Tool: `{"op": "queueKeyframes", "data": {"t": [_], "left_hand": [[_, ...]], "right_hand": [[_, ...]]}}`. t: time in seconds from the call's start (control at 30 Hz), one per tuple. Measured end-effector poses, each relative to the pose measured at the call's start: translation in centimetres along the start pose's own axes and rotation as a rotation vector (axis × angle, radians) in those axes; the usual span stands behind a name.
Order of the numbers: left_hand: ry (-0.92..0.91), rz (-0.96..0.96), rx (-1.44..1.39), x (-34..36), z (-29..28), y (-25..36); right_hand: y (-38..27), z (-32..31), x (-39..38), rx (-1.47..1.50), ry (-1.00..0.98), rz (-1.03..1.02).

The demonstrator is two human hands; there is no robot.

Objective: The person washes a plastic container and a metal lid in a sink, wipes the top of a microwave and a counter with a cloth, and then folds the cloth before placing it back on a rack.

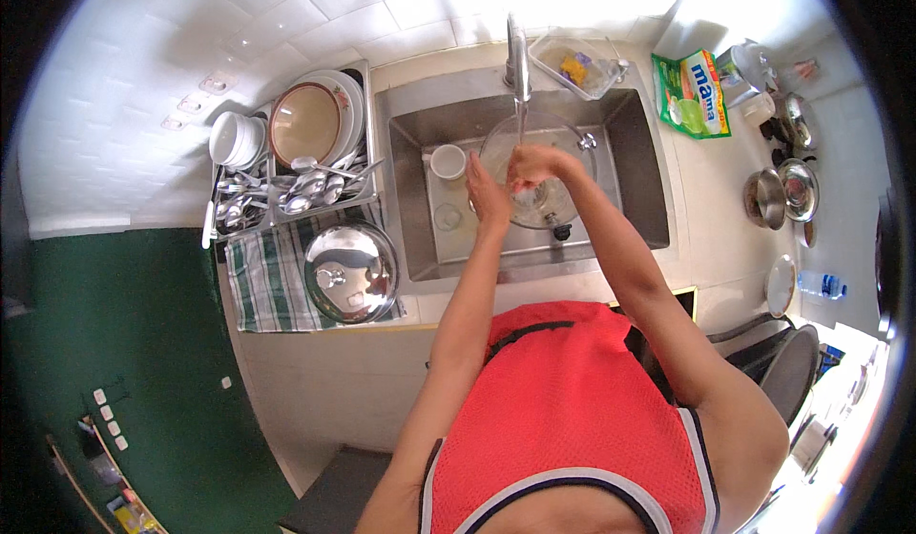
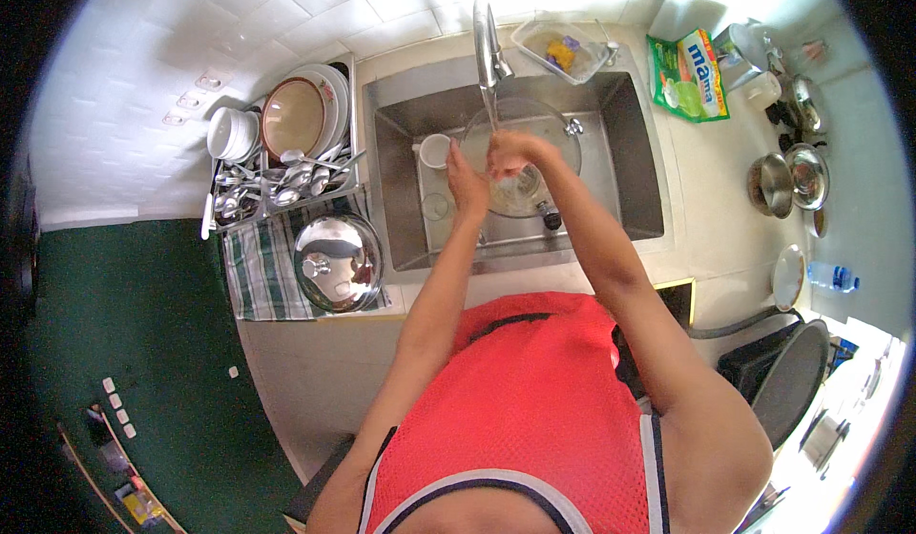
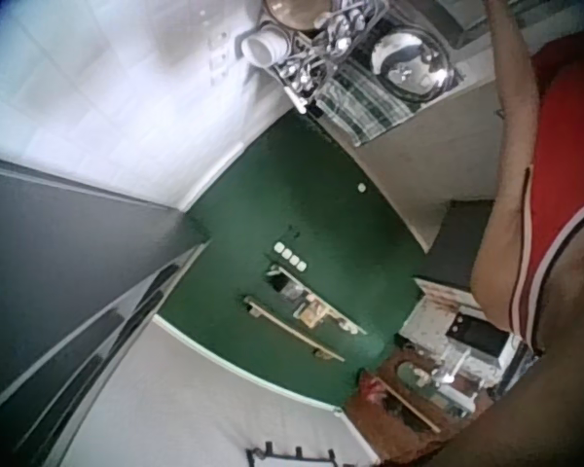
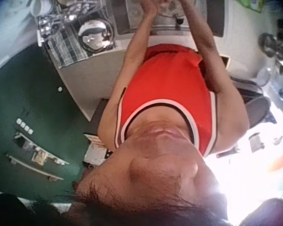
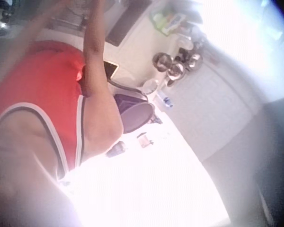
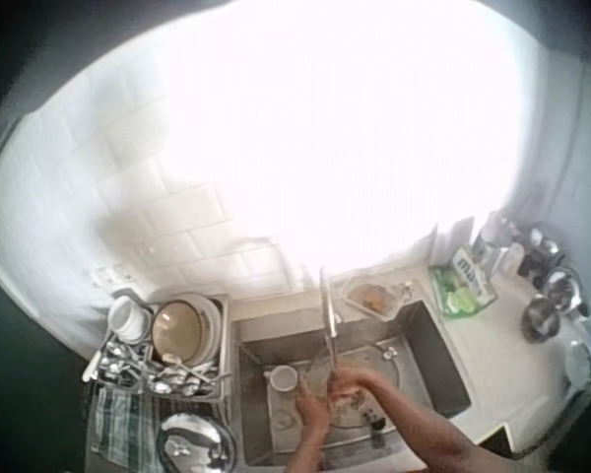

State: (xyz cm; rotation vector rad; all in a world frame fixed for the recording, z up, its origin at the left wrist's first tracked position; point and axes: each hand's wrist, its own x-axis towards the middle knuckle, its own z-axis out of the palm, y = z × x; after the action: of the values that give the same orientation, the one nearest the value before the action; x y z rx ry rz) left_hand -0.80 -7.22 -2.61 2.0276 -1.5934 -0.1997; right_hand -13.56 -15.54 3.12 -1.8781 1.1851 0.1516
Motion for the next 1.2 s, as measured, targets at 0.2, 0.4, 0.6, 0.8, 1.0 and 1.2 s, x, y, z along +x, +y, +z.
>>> {"op": "queueKeyframes", "data": {"t": [0.2,0.4,0.6,0.8,1.0,1.2], "left_hand": [[-0.009,0.497,0.006,1.7,-2.8,5.7],[-0.628,-0.249,-0.831,5.8,-1.9,9.3],[-0.668,-0.886,-1.604,7.2,3.2,6.3],[-0.774,-0.717,-1.612,4.4,-0.5,4.4],[-0.265,0.019,-0.589,0.8,-4.0,1.6],[-0.075,-0.097,-0.457,-1.2,-1.9,0.2]], "right_hand": [[2.5,-1.0,-2.6,0.55,0.593,0.11],[2.3,-0.3,-6.6,0.524,0.784,0.066],[-2.2,4.2,-4.8,-0.066,1.236,-0.387],[1.9,4.8,1.2,0.547,0.807,-0.081],[4.7,7.0,4.4,0.453,0.543,0.339],[4.5,7.1,5.3,-0.029,0.182,0.202]]}}
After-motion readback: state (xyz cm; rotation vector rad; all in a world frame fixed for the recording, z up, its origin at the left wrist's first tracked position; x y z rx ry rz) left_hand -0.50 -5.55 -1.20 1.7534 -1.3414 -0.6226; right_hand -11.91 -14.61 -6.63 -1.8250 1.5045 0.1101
